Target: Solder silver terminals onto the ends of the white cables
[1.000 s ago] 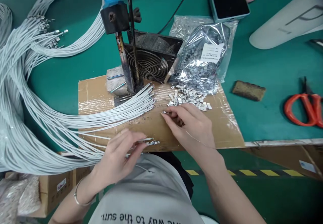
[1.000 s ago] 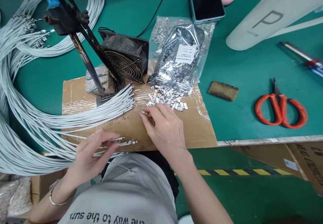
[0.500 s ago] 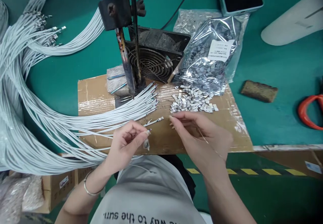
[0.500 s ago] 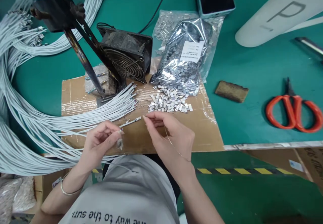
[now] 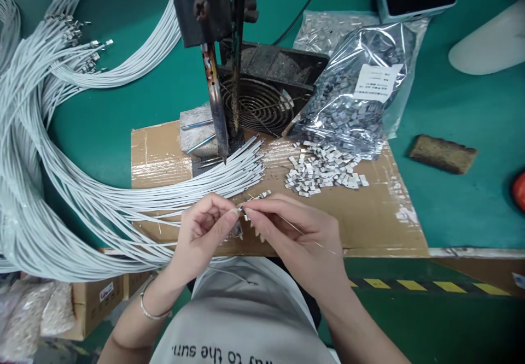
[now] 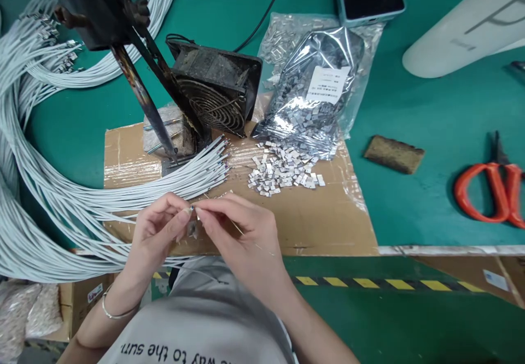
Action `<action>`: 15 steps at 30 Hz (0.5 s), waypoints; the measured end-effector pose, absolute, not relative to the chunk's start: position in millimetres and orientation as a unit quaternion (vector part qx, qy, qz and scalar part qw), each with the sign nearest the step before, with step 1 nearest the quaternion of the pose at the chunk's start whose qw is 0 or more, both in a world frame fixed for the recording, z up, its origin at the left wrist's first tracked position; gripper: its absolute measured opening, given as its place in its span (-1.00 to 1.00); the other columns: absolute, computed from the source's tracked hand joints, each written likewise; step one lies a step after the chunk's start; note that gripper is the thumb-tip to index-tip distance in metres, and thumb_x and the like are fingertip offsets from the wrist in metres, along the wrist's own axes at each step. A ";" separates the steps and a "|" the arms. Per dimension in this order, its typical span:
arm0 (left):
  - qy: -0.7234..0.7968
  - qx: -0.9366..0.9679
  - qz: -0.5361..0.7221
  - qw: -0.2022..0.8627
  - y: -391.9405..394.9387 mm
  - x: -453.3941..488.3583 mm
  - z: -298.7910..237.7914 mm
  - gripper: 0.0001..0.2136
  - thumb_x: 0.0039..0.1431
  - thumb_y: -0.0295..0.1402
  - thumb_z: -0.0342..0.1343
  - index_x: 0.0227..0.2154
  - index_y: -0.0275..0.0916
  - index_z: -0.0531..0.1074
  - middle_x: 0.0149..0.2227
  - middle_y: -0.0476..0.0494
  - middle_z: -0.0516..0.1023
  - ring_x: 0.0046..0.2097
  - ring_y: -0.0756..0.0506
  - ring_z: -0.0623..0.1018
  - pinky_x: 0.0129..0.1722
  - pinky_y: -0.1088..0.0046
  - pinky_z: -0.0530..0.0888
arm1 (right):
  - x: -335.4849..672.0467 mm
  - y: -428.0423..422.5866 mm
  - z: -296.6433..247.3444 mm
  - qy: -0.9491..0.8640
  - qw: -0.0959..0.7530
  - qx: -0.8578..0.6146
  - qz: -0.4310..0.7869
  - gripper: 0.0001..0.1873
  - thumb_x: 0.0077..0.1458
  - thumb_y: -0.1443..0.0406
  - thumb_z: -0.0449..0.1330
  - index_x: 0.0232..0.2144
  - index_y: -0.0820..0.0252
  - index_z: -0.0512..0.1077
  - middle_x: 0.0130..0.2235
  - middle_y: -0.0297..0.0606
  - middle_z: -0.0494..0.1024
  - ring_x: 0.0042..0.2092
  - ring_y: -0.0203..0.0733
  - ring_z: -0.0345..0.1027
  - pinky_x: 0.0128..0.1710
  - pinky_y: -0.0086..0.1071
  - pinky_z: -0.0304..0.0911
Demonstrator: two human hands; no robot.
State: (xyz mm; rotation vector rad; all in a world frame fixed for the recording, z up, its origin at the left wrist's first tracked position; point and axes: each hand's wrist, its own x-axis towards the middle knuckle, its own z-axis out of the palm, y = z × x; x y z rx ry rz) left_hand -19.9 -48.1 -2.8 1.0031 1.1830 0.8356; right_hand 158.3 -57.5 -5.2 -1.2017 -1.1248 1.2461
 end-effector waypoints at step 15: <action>0.530 0.459 0.377 0.605 -42.4 -11.6 7.6 -0.70 0.29 -0.14 0.40 -0.39 -0.23 0.52 -0.57 0.07 0.43 -0.53 0.05 0.33 -0.52 0.54 0.32 | 155.9 -57.4 -5.1 -0.432 0.518 -0.505 0.539 -0.84 0.22 0.37 0.38 -0.29 0.01 0.76 -0.45 -0.32 0.61 -0.43 -0.28 0.41 -0.49 -0.43 0.30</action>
